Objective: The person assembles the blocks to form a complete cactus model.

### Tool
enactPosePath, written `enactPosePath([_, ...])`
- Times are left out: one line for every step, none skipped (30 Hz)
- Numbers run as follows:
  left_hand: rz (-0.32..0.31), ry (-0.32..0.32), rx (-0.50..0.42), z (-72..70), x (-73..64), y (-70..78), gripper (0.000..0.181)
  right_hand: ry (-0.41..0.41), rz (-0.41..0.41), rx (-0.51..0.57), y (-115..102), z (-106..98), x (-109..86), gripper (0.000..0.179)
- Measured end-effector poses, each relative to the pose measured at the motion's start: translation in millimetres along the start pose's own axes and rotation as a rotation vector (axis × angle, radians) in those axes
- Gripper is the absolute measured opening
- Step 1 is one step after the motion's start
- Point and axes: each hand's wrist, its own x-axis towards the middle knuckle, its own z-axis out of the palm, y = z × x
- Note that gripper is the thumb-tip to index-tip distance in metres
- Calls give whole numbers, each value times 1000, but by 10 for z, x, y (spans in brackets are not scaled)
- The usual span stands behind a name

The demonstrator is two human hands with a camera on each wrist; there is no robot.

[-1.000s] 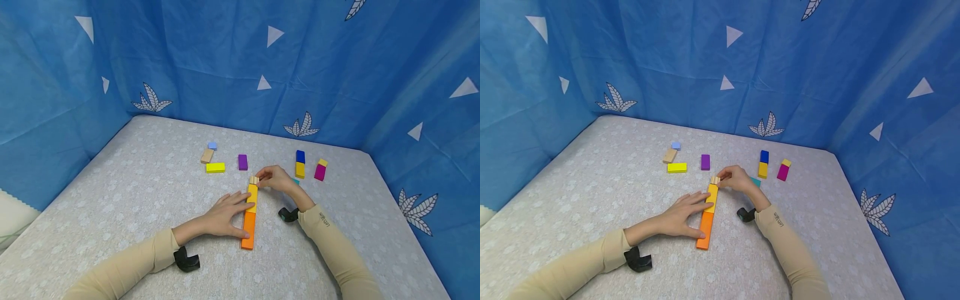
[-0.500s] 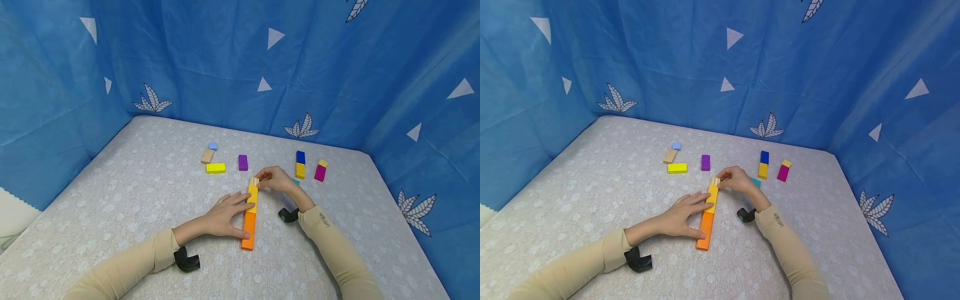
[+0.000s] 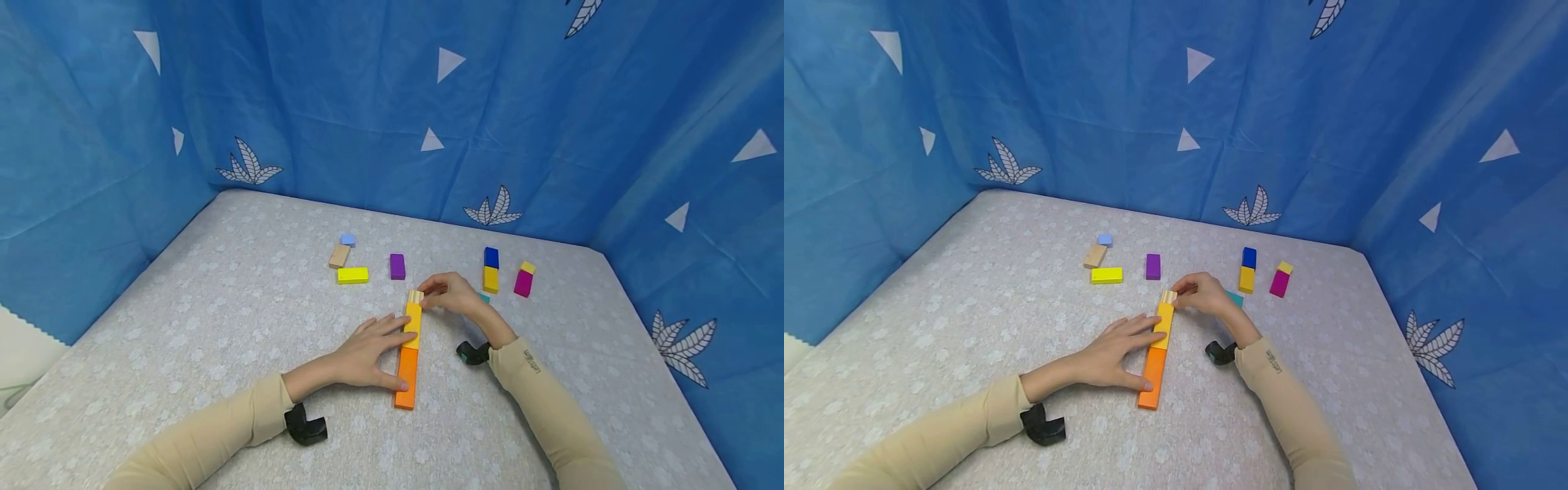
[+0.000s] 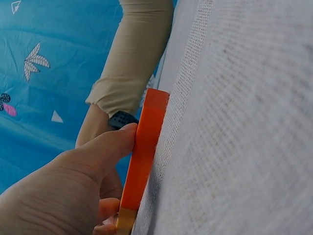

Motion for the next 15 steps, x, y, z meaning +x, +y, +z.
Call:
enactPosePath([-2,-2,-2,0,0,3,85,9,0,5,1,-9,-18,25])
enactPosePath([-2,-3,-2,-1,0,5,85,18,-3,7,3,-19,-38,26])
enactPosePath([-3,-4,-4,-3,-1,8,85,27,2,18,5,-34,-64,28])
enactPosePath([-3,-4,-5,-4,-1,10,85,36,1,21,4,-50,-95,29])
enactPosePath([-5,-5,-7,-5,-2,11,85,45,-1,22,5,-65,-125,31])
enactPosePath([-5,-4,-6,-6,-3,12,85,54,1,31,8,-80,-155,32])
enactPosePath([-5,-4,-4,-7,-4,11,85,65,-2,33,15,-96,-184,33])
enactPosePath([-5,-4,-3,-9,-6,9,85,74,-5,37,23,-112,-213,33])
enactPosePath([-5,-3,-2,-12,-8,9,85,82,-7,41,28,-133,-245,34])
enactPosePath([-5,-4,0,-11,-7,8,85,92,-7,48,41,-154,-274,34])
enactPosePath([-4,-4,1,-11,-7,8,85,103,-4,51,57,-176,-301,34])
enactPosePath([-4,-3,2,-11,-7,7,85,116,-2,56,71,-201,-332,34])
enactPosePath([-4,-3,2,-11,-8,7,85,129,-6,60,87,-229,-362,34])
enactPosePath([-3,-3,2,-10,-8,8,85,142,-7,68,104,-259,-391,35])
enactPosePath([-2,-2,2,-8,-8,10,85,154,-8,72,124,-293,-420,35])
